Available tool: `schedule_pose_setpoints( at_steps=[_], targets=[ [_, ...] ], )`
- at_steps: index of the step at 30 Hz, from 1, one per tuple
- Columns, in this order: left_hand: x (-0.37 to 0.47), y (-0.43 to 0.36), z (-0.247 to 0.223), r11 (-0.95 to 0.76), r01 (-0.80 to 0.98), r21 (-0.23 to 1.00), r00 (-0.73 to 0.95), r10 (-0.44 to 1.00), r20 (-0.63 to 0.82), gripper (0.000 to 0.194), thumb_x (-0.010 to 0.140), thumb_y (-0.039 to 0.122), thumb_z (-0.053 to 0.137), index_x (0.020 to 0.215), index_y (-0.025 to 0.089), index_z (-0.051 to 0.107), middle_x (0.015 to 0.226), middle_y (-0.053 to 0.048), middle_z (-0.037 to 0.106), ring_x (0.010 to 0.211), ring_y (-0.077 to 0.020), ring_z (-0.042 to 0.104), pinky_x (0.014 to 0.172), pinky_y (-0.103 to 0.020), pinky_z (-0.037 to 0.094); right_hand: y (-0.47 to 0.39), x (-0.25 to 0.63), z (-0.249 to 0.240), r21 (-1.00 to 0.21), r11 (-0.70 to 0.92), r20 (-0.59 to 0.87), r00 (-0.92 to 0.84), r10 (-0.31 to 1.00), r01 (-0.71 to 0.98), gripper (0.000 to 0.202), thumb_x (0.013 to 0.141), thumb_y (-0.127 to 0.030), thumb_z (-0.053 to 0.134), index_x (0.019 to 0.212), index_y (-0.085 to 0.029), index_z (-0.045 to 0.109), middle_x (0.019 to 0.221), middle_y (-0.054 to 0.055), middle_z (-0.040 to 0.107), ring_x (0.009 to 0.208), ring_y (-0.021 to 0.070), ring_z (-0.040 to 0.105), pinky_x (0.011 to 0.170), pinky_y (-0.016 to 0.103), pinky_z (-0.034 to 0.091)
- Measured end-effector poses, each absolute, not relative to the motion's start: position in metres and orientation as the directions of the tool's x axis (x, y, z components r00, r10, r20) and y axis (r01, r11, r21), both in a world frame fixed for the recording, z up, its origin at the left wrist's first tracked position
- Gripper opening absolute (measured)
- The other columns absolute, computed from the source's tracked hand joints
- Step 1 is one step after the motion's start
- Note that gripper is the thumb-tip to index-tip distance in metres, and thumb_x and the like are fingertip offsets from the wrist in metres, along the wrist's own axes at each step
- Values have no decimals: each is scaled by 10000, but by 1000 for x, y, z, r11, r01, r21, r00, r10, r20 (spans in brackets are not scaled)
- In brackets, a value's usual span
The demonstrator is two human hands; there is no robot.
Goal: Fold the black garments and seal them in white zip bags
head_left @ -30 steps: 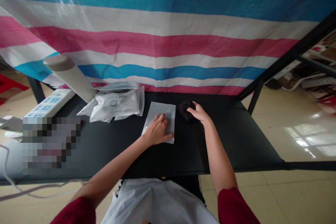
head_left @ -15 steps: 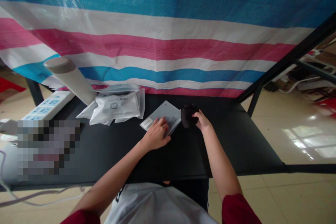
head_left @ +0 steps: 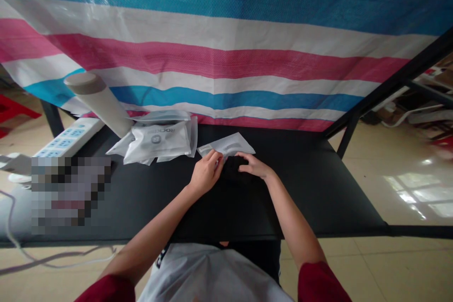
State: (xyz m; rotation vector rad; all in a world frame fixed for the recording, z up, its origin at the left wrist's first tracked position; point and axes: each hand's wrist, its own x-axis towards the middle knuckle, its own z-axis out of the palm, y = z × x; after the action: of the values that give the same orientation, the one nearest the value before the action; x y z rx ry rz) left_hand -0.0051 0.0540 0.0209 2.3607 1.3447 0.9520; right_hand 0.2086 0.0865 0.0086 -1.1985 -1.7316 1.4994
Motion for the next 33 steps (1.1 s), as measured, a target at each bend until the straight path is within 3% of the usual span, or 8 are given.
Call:
schedule_pose_setpoints(
  at_steps=[3,9,17,23,26,30,33],
  targets=[
    [-3,52,20,-562,637,528,410,826,386,176,994,267,367,987,195,527,912,-40,585,745,-148,579,671,-252,433,90,206,1,-953,-101,-184,-280,942,286,296,657,-223,659,953,-209,660,987,18,688,955,213,625,863,336,493],
    [0,51,18,-558,593,580,463,826,322,174,993,264,384,1006,183,538,869,-34,602,686,-138,580,630,-244,422,95,209,-2,-940,-338,-327,-151,933,-49,179,607,-260,637,766,-183,664,697,-8,664,641,161,600,580,242,446],
    [-2,54,18,-580,531,618,459,810,365,167,978,193,372,965,196,539,879,-51,602,829,-183,592,738,-291,466,90,219,-2,-932,-339,-289,-297,910,-130,313,502,-207,682,814,-201,673,775,-27,688,751,169,613,684,257,463],
    [-4,56,17,-588,562,582,446,808,385,134,976,223,400,986,186,530,882,-53,600,807,-183,591,719,-289,452,99,210,-8,-891,-386,-379,-76,922,-238,188,561,-280,689,712,-181,637,673,-11,650,676,161,590,603,244,431],
    [0,54,16,-576,539,614,453,813,366,123,976,231,412,968,182,525,865,-45,602,747,-159,588,678,-265,440,102,198,-13,-895,-366,-382,13,924,-256,280,604,-364,722,797,-176,646,806,38,695,796,207,629,631,267,452],
    [8,46,12,-559,469,684,488,809,327,105,967,225,433,960,178,527,814,-26,604,650,-126,571,614,-235,421,95,168,-26,-926,-207,-274,185,944,-317,468,732,-544,643,1073,-231,572,1116,64,665,952,217,632,684,300,493],
    [11,43,7,-546,420,724,495,807,322,109,968,223,432,934,180,526,771,-11,600,644,-121,581,609,-227,423,87,149,-34,-942,-143,-197,152,969,-305,490,816,-619,520,1126,-241,542,1079,51,667,926,208,638,714,307,506]
  ],
)
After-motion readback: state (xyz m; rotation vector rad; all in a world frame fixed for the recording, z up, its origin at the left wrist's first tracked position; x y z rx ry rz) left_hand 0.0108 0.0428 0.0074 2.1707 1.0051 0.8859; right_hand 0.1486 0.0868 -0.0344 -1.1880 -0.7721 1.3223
